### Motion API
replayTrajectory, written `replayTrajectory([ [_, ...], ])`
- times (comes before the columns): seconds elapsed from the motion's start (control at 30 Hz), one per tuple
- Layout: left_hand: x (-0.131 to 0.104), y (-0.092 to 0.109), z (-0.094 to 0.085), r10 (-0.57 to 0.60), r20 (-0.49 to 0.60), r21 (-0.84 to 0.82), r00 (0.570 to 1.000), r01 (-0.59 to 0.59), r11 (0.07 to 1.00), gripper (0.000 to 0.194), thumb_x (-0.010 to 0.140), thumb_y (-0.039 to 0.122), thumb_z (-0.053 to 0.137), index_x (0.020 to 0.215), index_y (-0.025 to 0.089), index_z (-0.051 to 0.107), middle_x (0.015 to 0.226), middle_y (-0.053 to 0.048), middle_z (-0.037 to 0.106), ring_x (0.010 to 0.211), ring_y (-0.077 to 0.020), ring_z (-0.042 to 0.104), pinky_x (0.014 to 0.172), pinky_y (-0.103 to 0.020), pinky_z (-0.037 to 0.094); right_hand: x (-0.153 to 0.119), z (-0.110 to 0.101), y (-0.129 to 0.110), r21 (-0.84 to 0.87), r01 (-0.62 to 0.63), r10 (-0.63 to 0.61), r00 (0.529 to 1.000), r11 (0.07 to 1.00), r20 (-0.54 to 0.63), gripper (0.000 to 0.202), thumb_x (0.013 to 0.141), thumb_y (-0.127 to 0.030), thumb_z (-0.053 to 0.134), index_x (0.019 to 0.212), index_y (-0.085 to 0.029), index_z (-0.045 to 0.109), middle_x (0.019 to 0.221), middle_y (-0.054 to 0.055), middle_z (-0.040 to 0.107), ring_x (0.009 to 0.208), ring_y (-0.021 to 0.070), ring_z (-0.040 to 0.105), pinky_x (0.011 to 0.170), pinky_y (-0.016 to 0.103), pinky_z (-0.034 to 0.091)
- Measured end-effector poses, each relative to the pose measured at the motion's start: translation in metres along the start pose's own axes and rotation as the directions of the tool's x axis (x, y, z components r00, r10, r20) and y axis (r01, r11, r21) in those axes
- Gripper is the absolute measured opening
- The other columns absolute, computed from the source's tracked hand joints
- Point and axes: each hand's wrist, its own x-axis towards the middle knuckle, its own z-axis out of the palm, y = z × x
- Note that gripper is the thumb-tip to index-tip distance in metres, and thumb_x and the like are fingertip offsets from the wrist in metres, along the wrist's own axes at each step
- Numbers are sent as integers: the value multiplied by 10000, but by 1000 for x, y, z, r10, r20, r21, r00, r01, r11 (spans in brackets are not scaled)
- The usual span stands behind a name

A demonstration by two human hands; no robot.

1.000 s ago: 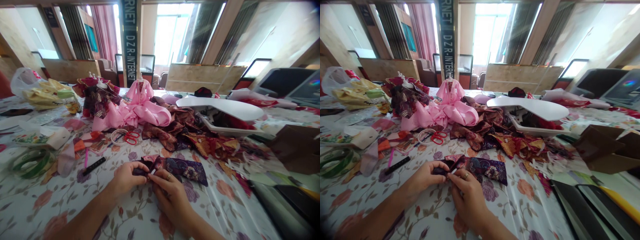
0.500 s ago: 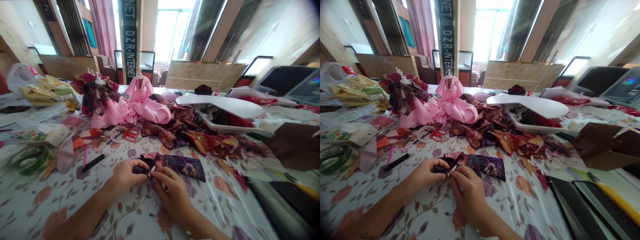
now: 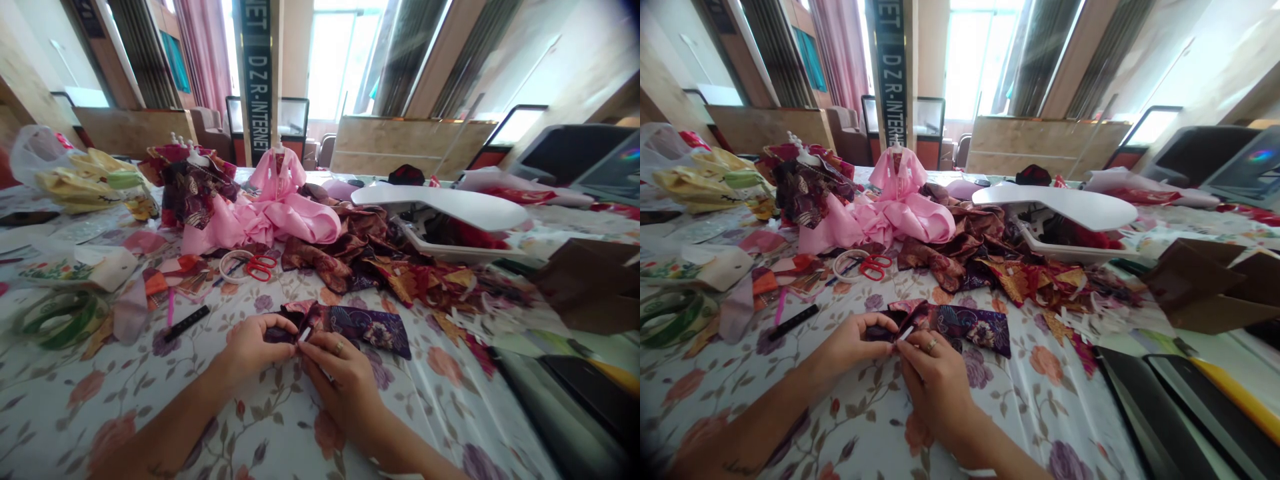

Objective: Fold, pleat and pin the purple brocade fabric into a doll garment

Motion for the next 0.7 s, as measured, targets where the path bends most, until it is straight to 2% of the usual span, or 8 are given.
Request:
replayTrajectory([
  [0.47, -1, -1, 1, -13, -23, 13, 1000, 13, 1000, 337, 603, 274, 730, 932, 205, 699, 788, -17, 725, 783, -215, 662, 737, -295, 491, -2, 0, 2, 15, -6, 5, 998, 1000, 60, 241, 861, -113, 524, 994, -217, 696, 860, 48, 680, 743, 164, 604, 680, 295, 517],
  [0.7, 0, -2, 1, -9, -8, -7, 1000, 9, 1000, 334, 613, 272, 723, 939, 208, 697, 807, -28, 732, 788, -217, 671, 750, -305, 497, -2, 1, 2, 9, -13, 12, 999, 1000, 31, 226, 865, -118, 520, 978, -213, 691, 860, 56, 684, 753, 162, 622, 698, 296, 528],
])
